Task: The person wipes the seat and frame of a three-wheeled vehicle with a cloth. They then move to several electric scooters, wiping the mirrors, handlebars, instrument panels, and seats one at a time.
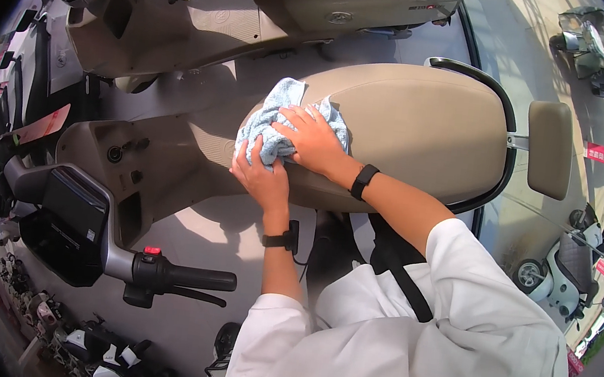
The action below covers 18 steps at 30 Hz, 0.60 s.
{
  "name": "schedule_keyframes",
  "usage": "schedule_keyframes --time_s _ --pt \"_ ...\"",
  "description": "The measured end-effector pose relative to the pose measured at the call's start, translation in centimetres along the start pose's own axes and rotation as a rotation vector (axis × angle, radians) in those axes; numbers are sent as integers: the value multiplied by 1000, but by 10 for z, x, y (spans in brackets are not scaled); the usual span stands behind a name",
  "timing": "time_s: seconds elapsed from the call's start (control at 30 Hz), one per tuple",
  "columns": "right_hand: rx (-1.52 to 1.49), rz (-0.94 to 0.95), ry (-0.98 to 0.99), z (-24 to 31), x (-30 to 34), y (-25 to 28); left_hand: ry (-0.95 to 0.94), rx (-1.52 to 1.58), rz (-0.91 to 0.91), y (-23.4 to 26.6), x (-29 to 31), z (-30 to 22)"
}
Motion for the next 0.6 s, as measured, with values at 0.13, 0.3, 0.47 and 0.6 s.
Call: schedule_keyframes --time_s 0.13,0.3,0.47,0.6 --pt "13 26 -68 -56 -17 0 -72 -10 29 -40 -42 -24" --pt "107 0 -221 -143 2 36 -17 23 353 -128 -67 -78" --pt "191 4 -456 -253 70 84 -130 135 448 -196 -47 -192" --pt "238 -214 -569 -310 153 137 -299 143 598 -241 -8 -288"
Point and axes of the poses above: each hand's wrist, its own x-axis away from the middle knuckle, its own y-axis out of the back of the hand, z = x × y, the point moved 9 cm from there along -x, towards the middle knuckle, and after that the axes turned 9 degrees about x, right-handed, at the moved point
